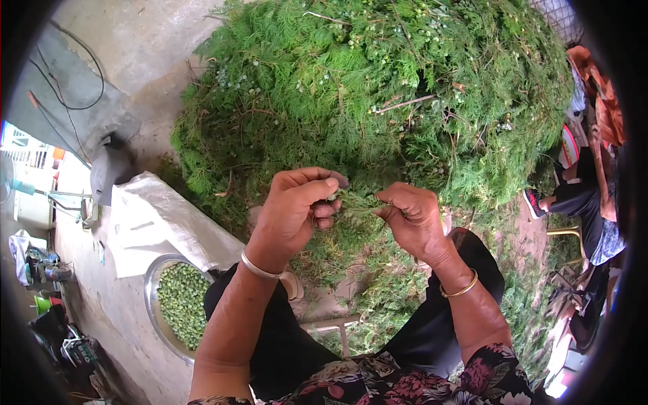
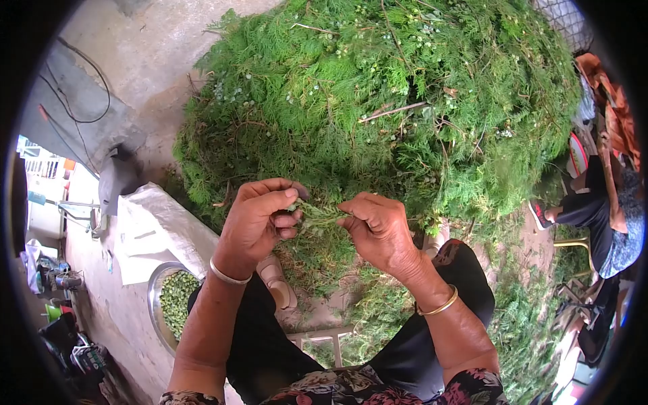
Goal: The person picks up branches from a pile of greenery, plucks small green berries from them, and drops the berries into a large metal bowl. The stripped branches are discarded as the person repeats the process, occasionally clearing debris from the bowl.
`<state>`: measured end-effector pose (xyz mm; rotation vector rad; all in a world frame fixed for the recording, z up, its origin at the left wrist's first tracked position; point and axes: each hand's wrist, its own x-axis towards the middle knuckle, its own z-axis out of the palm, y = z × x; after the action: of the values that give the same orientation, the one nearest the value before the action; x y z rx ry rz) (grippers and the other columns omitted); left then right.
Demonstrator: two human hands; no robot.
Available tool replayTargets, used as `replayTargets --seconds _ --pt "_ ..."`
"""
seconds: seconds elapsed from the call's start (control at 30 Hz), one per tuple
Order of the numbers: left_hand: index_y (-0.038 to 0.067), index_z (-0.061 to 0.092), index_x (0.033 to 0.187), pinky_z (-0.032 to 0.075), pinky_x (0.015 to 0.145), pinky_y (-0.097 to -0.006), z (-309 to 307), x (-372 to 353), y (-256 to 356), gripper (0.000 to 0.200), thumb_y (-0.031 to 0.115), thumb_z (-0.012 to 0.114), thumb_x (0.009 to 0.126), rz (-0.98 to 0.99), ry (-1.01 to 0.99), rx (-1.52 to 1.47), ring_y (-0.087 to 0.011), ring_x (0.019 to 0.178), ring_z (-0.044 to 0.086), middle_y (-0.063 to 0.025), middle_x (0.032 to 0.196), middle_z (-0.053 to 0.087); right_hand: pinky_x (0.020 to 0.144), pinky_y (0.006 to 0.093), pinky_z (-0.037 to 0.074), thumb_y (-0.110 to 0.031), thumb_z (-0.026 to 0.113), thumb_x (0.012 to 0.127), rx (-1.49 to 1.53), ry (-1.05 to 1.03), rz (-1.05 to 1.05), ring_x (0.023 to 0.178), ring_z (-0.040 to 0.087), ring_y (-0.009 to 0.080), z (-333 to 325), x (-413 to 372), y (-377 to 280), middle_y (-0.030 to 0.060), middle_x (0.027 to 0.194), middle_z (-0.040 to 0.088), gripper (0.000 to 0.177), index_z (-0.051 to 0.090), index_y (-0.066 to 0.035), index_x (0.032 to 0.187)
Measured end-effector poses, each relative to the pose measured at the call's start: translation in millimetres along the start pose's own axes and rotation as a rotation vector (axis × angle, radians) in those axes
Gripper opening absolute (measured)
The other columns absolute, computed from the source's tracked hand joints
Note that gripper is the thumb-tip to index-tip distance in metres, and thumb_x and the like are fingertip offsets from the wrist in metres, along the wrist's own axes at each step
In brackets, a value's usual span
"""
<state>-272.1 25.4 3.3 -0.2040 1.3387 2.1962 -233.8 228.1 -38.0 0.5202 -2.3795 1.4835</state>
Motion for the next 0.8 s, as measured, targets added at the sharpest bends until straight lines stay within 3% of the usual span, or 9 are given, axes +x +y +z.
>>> replayTargets --seconds 0.27,0.33,0.57,0.67,0.73,0.8 --pt "0.0 0.058 0.09 0.032 0.046 -0.0202 -4 -7 5 0.016 0.014 0.064 0.085 0.037 -0.096 -0.019 -0.0041 0.051 0.038 -0.0057 0.072 0.055 0.055 0.0252 0.047 0.01 0.067 0.074 -0.019 -0.013 0.071 0.06 0.058 0.0141 -3 1 -1 0.0098 0.071 0.061 0.016 0.062 0.002 0.087" --pt "0.0 0.058 0.09 0.032 0.046 -0.0201 -7 -8 8 0.017 0.013 0.066 0.084 0.169 -0.013 0.105 -0.0042 0.052 0.039 -0.0041 0.071 0.055 0.055 0.0244 0.046 0.009 0.068 0.074 -0.007 0.007 0.088 0.061 0.058 0.0124 -3 -1 1 0.0091 0.071 0.062 0.016 0.062 0.002 0.087" --pt "-0.002 0.059 0.091 0.034 0.048 -0.0205 -1 -4 -1 0.019 0.012 0.068 0.082 0.171 0.031 0.193 -0.0053 0.053 0.043 -0.0015 0.069 0.054 0.054 0.0233 0.044 0.006 0.067 0.077 0.243 -0.009 0.328 0.06 0.049 0.0041 -5 4 -7 0.0026 0.062 0.057 0.01 0.059 0.003 0.08" --pt "-0.002 0.058 0.091 0.036 0.05 -0.0208 0 -2 -7 0.024 0.013 0.072 0.079 0.255 -0.009 0.431 -0.0041 0.057 0.045 -0.0002 0.071 0.055 0.05 0.0243 0.038 0.005 0.068 0.076 0.292 -0.089 0.388 0.057 0.042 0.003 -7 5 -5 -0.0004 0.056 0.049 0.012 0.057 0.002 0.073" --pt "-0.002 0.058 0.09 0.039 0.053 -0.0217 -5 4 -14 0.027 0.012 0.076 0.075 0.426 -0.073 0.826 -0.0025 0.061 0.046 0.0016 0.071 0.055 0.047 0.0249 0.035 0.004 0.068 0.076 0.298 -0.135 0.404 0.056 0.038 0.0026 -8 5 -5 -0.0016 0.055 0.045 0.015 0.056 0.002 0.068" --pt "-0.002 0.058 0.087 0.039 0.054 -0.0207 0 6 -22 0.025 0.009 0.076 0.074 0.429 -0.056 0.799 -0.0016 0.064 0.047 0.003 0.07 0.055 0.046 0.0259 0.029 0.002 0.068 0.076 0.251 -0.18 0.419 0.056 0.032 0.0032 -7 4 -5 -0.0033 0.054 0.039 0.021 0.052 0.001 0.063"
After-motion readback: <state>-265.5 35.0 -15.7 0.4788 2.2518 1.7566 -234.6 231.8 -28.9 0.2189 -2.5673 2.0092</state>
